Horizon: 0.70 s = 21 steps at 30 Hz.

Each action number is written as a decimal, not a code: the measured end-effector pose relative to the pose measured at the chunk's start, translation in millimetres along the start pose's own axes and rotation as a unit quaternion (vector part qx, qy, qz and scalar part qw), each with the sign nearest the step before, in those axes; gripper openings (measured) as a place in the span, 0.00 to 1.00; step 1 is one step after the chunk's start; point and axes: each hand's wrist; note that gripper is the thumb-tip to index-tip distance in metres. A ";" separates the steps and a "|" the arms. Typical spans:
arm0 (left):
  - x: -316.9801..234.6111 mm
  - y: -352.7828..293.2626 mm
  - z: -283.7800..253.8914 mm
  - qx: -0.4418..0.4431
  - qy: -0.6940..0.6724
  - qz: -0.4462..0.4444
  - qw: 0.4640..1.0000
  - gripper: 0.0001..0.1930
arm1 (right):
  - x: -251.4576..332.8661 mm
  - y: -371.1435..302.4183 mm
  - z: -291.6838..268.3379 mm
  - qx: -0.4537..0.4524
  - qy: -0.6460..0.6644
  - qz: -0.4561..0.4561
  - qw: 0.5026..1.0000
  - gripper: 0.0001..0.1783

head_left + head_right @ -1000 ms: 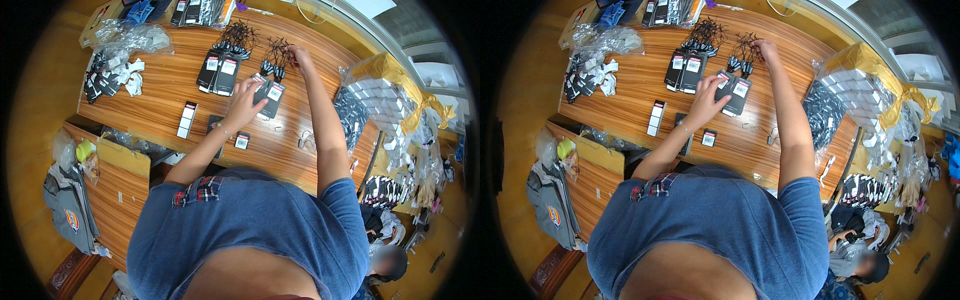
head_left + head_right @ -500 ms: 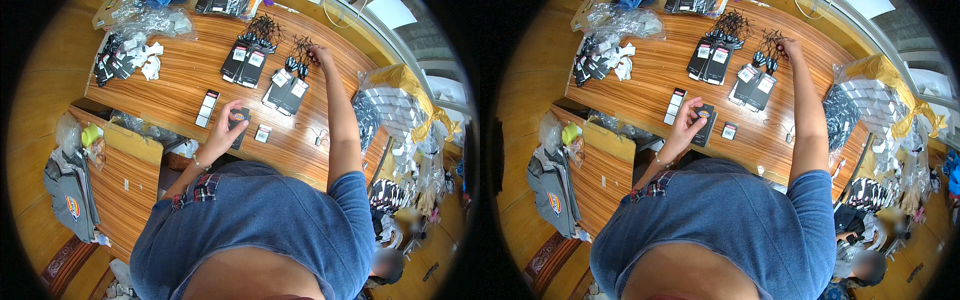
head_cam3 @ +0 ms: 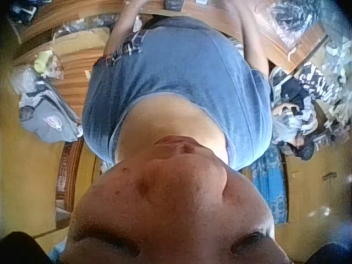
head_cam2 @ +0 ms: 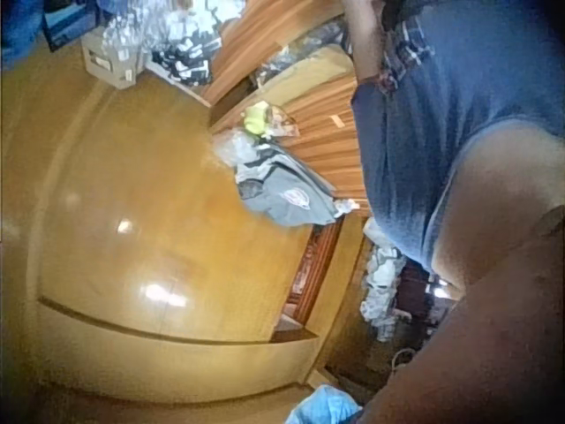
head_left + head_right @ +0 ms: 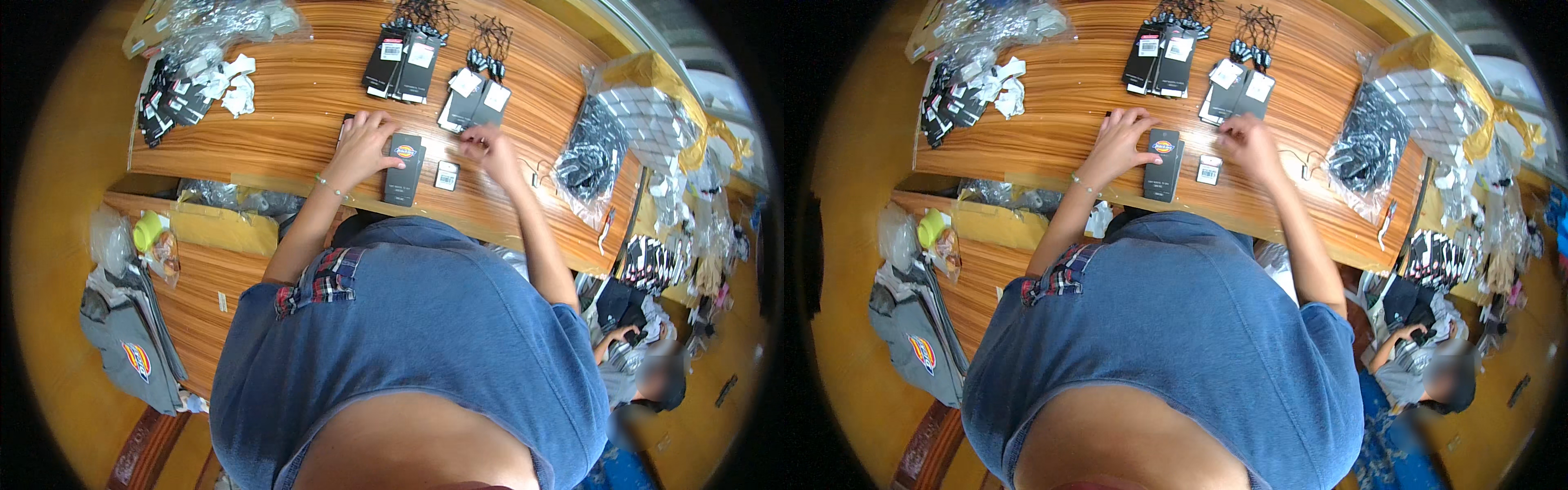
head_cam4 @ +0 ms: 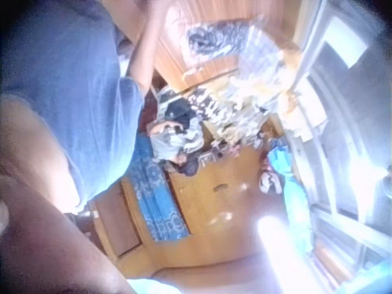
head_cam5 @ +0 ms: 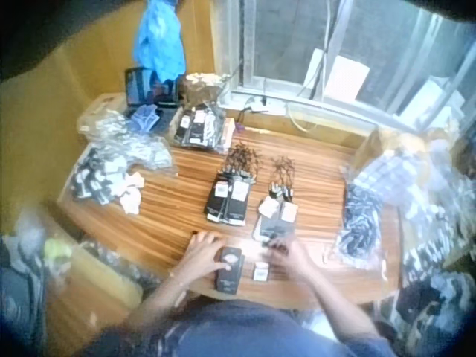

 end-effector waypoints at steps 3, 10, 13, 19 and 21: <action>0.2 7.3 2.8 0.016 0.010 0.011 1.000 0.30 | 10.0 -38.1 30.8 -0.014 -0.079 0.044 0.996 0.21; 12.1 -2.1 16.8 0.010 -0.309 -0.041 0.950 0.19 | 2.5 -51.6 58.8 -0.133 -0.074 0.033 0.988 0.14; 19.0 -2.4 22.2 0.069 -0.481 -0.105 0.868 0.12 | 1.4 -51.9 59.1 -0.126 -0.018 0.085 0.988 0.10; -0.8 1.0 18.9 0.089 -0.492 -0.143 0.854 0.11 | 0.2 -57.0 59.3 -0.112 0.111 0.157 0.975 0.07; -14.5 3.4 21.9 0.069 -0.494 -0.119 0.859 0.12 | -0.2 -60.3 60.6 -0.128 0.183 0.151 0.963 0.08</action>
Point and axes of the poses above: each hand's wrist, its own y-axis towards the middle knuckle, its own z-axis out of the palm, x = y × z, and after that the axes turned 14 degrees about -y, right-handed
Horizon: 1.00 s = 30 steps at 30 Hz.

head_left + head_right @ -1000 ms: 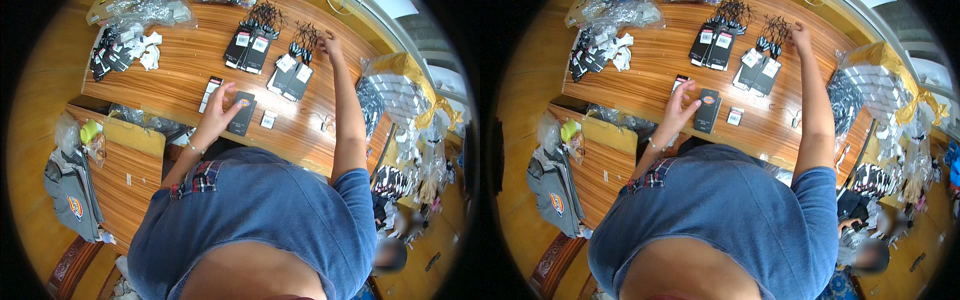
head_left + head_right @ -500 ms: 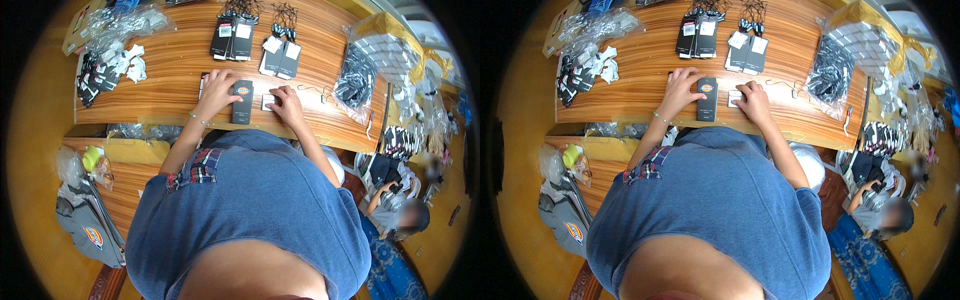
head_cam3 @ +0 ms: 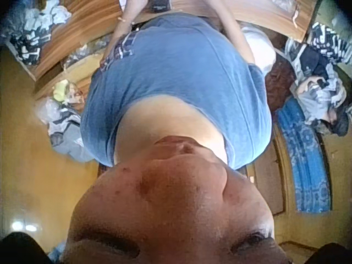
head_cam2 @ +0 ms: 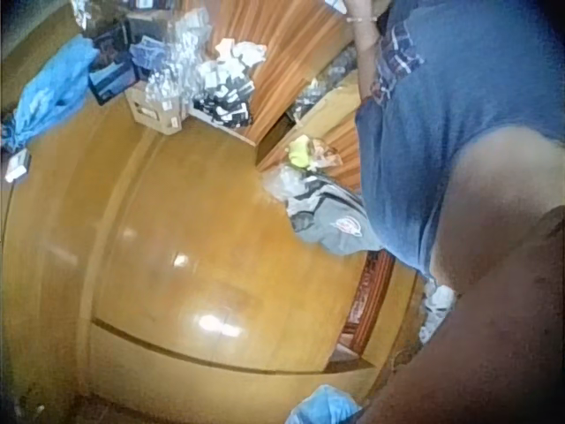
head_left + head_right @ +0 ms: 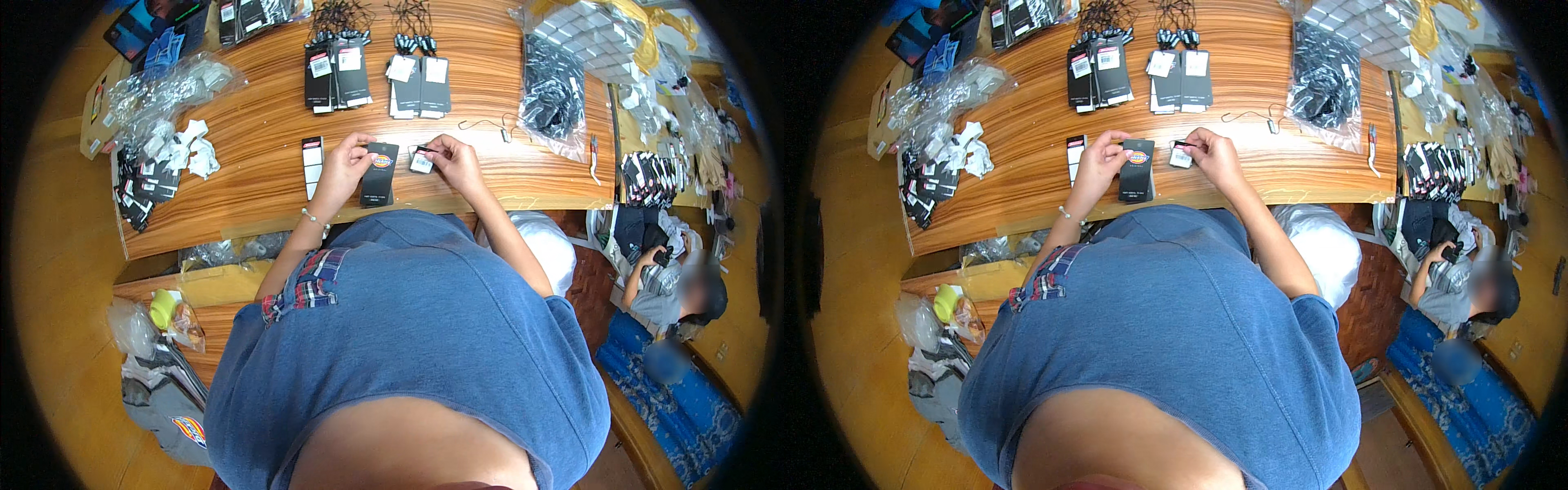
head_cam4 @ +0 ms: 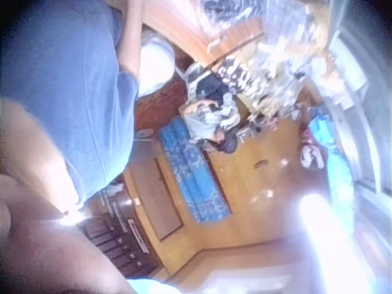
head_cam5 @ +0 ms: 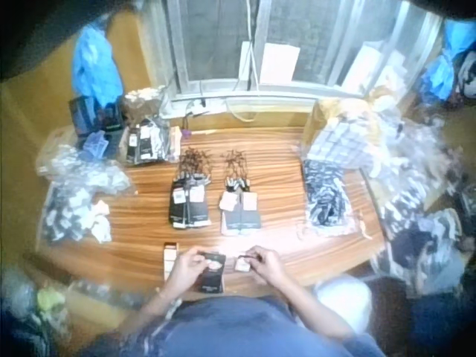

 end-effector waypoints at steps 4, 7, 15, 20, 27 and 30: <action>8.0 1.8 22.5 0.010 -0.007 0.023 1.000 0.12 | 34.5 -12.8 -6.7 -0.007 0.060 -0.012 0.998 0.11; 9.4 2.1 43.4 0.032 -0.051 0.038 0.997 0.13 | 42.4 -16.7 -11.4 -0.035 -0.028 -0.017 0.999 0.12; 2.1 0.1 54.1 0.023 -0.071 0.047 0.996 0.13 | -63.0 -9.7 -88.3 -0.260 -0.159 0.097 0.947 0.06; 4.4 -3.4 61.1 0.034 -0.086 0.031 0.995 0.13 | -90.4 1.6 -101.9 -0.291 -0.291 0.138 0.901 0.09; 4.4 -9.3 59.2 0.044 -0.061 0.028 0.997 0.14 | -98.9 -4.1 -114.9 -0.336 -0.395 0.140 0.843 0.09; 11.0 -9.7 58.5 0.042 -0.065 0.031 0.997 0.13 | -103.9 -8.5 -113.4 -0.338 -0.378 0.164 0.846 0.10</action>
Point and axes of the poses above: each hand's wrist, its own y-axis towards the middle knuckle, its own z-axis out of the palm, x = y × z, and after that the axes turned 14 degrees about -y, right-handed
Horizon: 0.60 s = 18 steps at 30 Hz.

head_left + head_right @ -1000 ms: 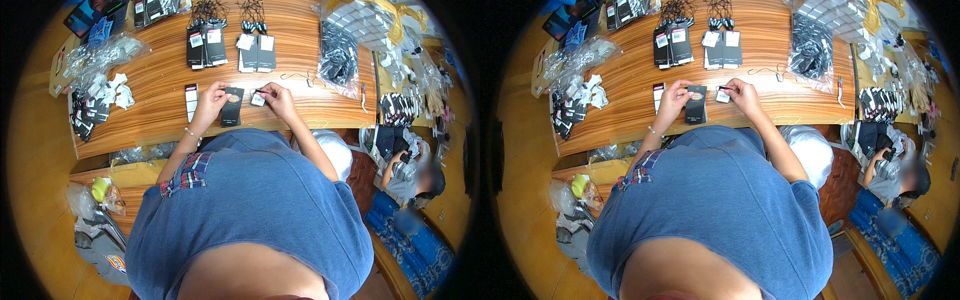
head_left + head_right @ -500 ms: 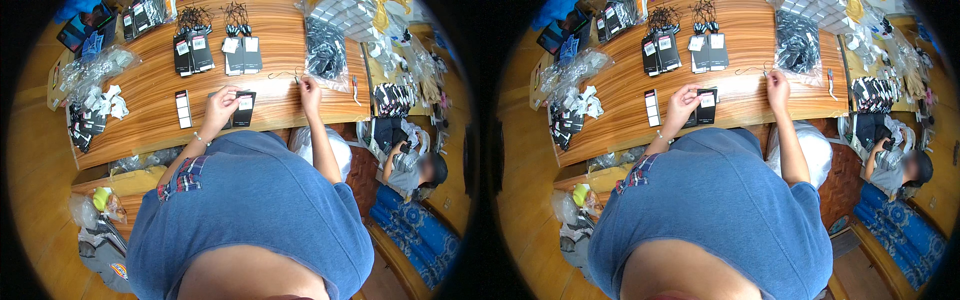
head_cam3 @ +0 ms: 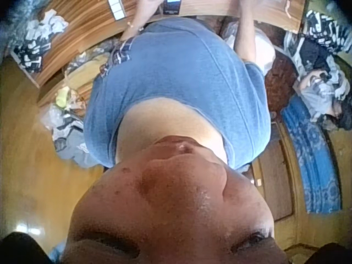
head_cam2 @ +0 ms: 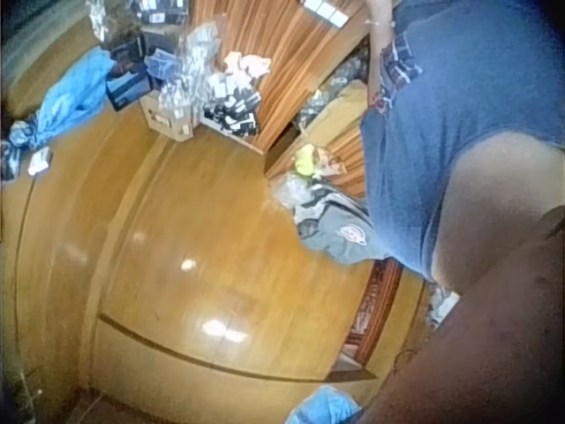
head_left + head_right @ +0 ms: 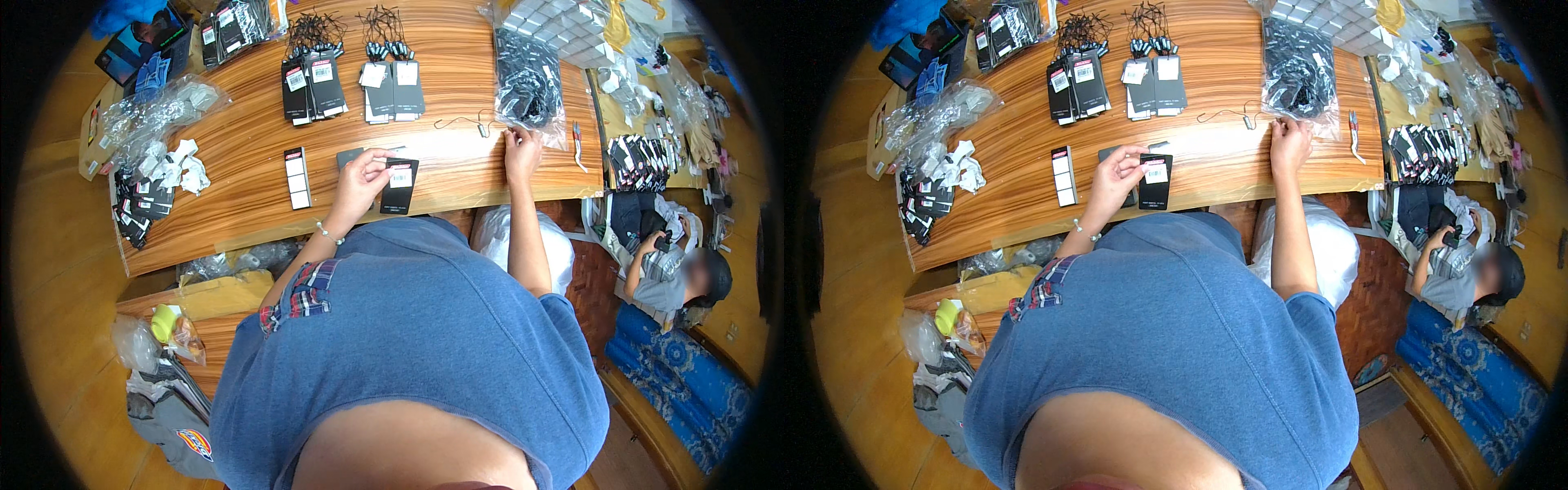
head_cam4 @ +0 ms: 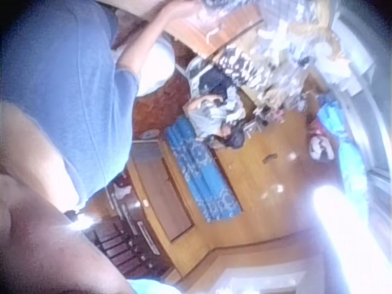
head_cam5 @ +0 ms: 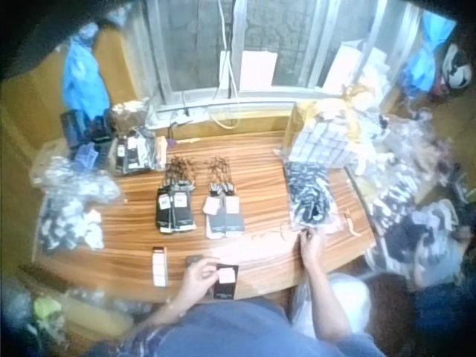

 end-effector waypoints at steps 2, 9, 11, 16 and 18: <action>0.2 -0.9 1.0 0.000 -0.003 -0.005 1.000 0.13 | 7.1 -1.3 0.6 -0.007 0.003 0.028 1.000 0.09; -4.6 3.1 4.8 0.011 0.005 -0.003 1.000 0.13 | -9.6 6.7 15.6 0.098 0.191 0.031 0.976 0.09; -2.7 3.2 2.9 0.007 0.002 0.008 1.000 0.13 | 0.5 1.4 -3.6 0.163 0.439 0.039 0.883 0.07; -4.5 7.5 2.8 0.014 -0.008 0.019 1.000 0.13 | 22.2 -3.2 -56.5 0.225 0.629 0.141 0.731 0.06; -10.1 8.6 5.1 0.017 -0.003 0.012 1.000 0.14 | 30.8 -4.3 -68.2 0.247 0.660 0.152 0.693 0.07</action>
Point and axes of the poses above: each hand's wrist, its own y-axis towards the middle knuckle, its own z-axis out of the palm, x = y × z, and after that the axes turned 14 degrees about -y, right-handed
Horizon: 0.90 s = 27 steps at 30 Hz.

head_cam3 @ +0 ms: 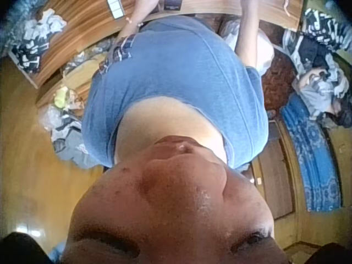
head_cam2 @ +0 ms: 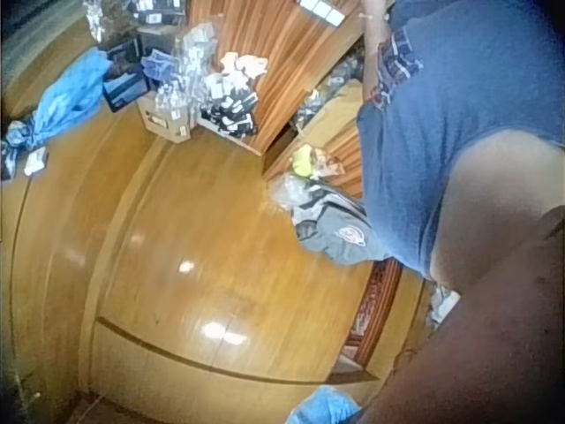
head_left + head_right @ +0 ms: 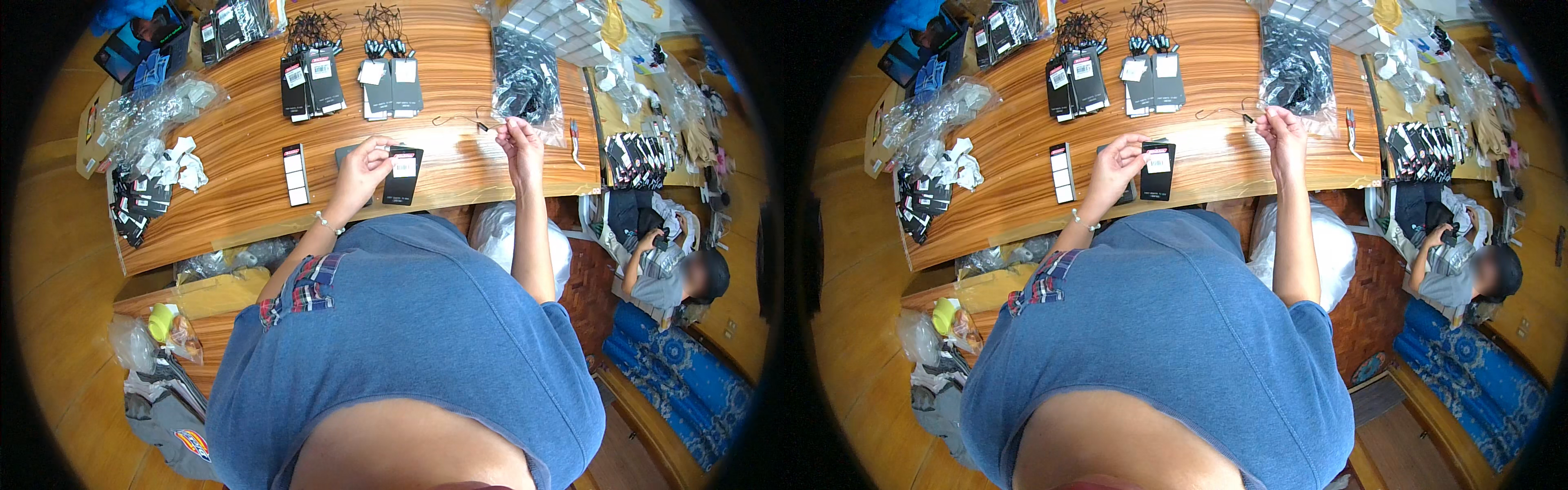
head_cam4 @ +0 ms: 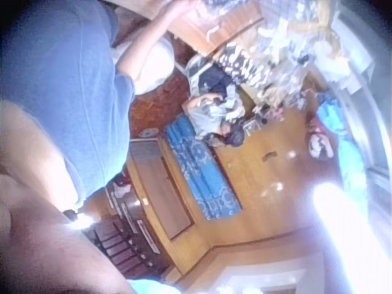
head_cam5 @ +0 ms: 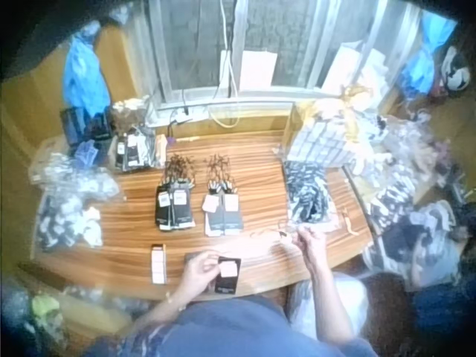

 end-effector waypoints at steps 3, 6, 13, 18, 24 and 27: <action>-4.5 2.6 1.3 -0.002 0.003 0.005 1.000 0.14 | 6.5 -6.2 12.4 0.061 0.034 0.031 0.997 0.10; -6.8 5.4 1.2 -0.013 -0.008 0.001 1.000 0.13 | 17.4 -24.8 42.5 0.095 0.013 0.043 0.994 0.11; -21.2 11.7 12.2 -0.012 -0.017 0.050 0.999 0.13 | 11.4 -46.9 78.9 0.053 -0.388 -0.231 0.891 0.07; -21.3 16.9 12.1 -0.027 0.014 0.093 0.995 0.11 | 26.2 -60.6 105.3 0.045 -0.448 -0.329 0.830 0.06; -27.5 18.2 14.9 -0.040 0.029 0.120 0.991 0.10 | 24.2 -62.9 120.5 0.084 -0.466 -0.303 0.827 0.07; -28.2 18.7 14.0 -0.046 0.045 0.128 0.990 0.10 | 23.3 -62.5 124.3 0.083 -0.454 -0.302 0.834 0.06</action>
Point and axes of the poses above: each hand's wrist, its own y-axis towards the middle knuckle, its own z-axis out of the palm, x = y × z, and after that the axes turned 14 degrees about -y, right-handed
